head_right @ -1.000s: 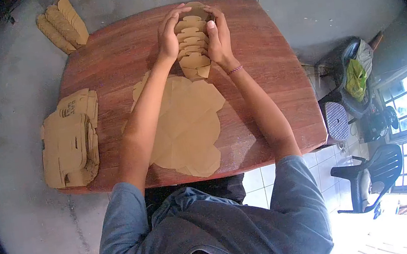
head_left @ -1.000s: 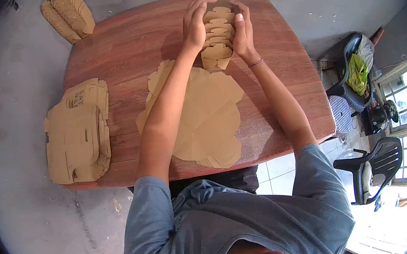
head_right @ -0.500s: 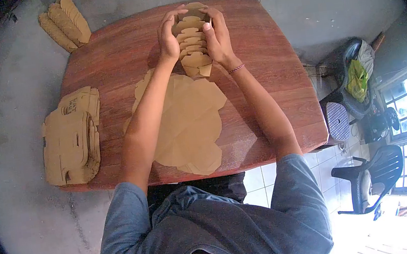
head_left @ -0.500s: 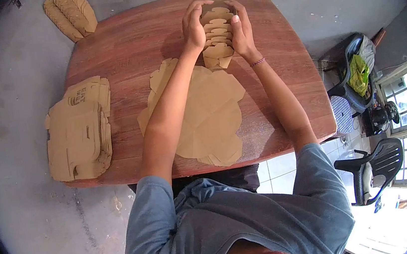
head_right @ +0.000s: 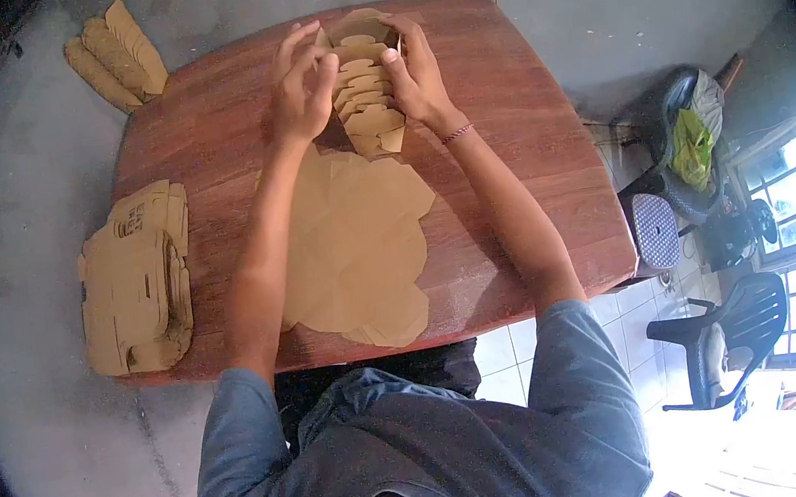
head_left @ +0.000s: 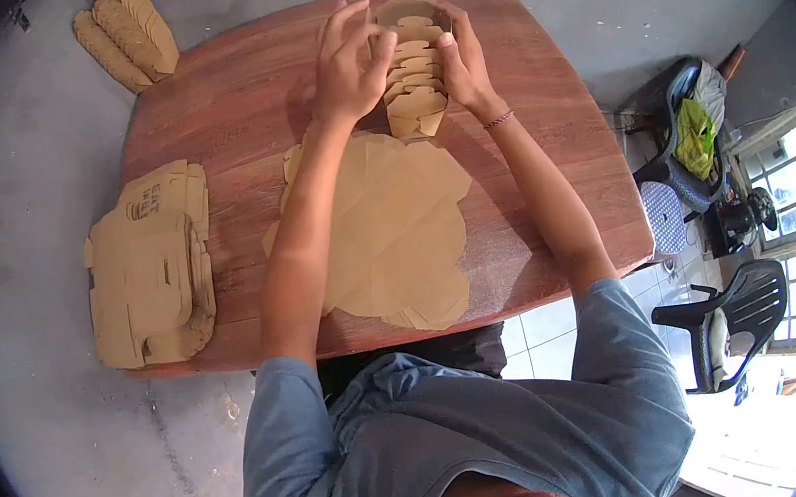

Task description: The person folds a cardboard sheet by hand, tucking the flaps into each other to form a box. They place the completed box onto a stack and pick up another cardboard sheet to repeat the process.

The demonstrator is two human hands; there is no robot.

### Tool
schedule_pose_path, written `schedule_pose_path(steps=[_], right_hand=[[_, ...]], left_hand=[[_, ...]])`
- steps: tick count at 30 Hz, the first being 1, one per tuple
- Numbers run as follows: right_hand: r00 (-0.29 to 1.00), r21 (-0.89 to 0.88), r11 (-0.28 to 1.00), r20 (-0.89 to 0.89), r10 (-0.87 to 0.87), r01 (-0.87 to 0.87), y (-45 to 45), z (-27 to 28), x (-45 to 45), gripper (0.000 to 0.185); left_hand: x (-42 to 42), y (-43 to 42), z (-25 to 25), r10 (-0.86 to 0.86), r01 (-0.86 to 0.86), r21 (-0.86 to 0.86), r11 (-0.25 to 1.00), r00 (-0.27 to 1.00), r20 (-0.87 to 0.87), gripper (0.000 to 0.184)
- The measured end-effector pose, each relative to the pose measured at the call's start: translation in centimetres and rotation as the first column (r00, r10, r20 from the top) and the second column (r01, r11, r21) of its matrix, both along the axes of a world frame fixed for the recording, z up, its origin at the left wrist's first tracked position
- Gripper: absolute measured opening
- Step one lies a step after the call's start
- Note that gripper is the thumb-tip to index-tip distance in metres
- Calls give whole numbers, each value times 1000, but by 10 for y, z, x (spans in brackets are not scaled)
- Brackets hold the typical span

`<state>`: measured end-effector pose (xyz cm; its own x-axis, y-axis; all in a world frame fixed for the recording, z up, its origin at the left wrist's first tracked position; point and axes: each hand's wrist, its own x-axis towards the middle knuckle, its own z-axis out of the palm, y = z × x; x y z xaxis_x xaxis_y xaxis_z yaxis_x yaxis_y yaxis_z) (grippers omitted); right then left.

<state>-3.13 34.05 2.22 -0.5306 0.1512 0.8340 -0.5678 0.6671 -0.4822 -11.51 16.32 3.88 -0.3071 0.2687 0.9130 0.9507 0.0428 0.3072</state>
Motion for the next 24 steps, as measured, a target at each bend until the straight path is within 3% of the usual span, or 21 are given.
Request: schedule_pose_path(steps=[3,10,13,15,16,17,18,20,22,23,24], right_hand=[[999,-41,999,44,-29,31,-1,1,2,57],[999,10,1000,43,-29,29,4,2,3,62],[1000,26,1000,24,2,-3,5,-3,2,77],[992,-46,995,86,92,-88,2,-5,4,98],[992,-46,995,86,93,-89,2,-5,4,98],[989,-47,993,92,113,-109,2,-6,4,106],[986,-49,990,99,134,-130,3,-8,3,113],[980,-55,987,121,155,-149,6,-13,2,116],[974,-53,984,139,177,-171,10,-17,-2,119],[958,-79,974,180,225,-214,11,-20,-2,120],[937,-108,961,219,272,-254,10,-20,-1,121]], left_hand=[[3,-13,3,-4,-5,-82,997,993,-115,33],[11,-13,-1,18,-41,-132,990,985,-171,30],[15,-10,-7,-19,15,-65,998,998,-63,31],[22,-7,-10,-108,99,111,989,991,84,47],[22,-5,-10,-108,98,111,989,991,83,47],[19,-2,-14,-283,233,193,953,911,299,61],[12,2,-23,-446,335,301,893,755,481,75],[-4,14,-39,-406,339,222,914,752,519,86],[-6,27,-42,-510,464,225,856,690,514,89],[-36,41,-88,-336,339,114,934,725,602,85],[-30,43,-82,-337,339,115,934,725,601,85]])
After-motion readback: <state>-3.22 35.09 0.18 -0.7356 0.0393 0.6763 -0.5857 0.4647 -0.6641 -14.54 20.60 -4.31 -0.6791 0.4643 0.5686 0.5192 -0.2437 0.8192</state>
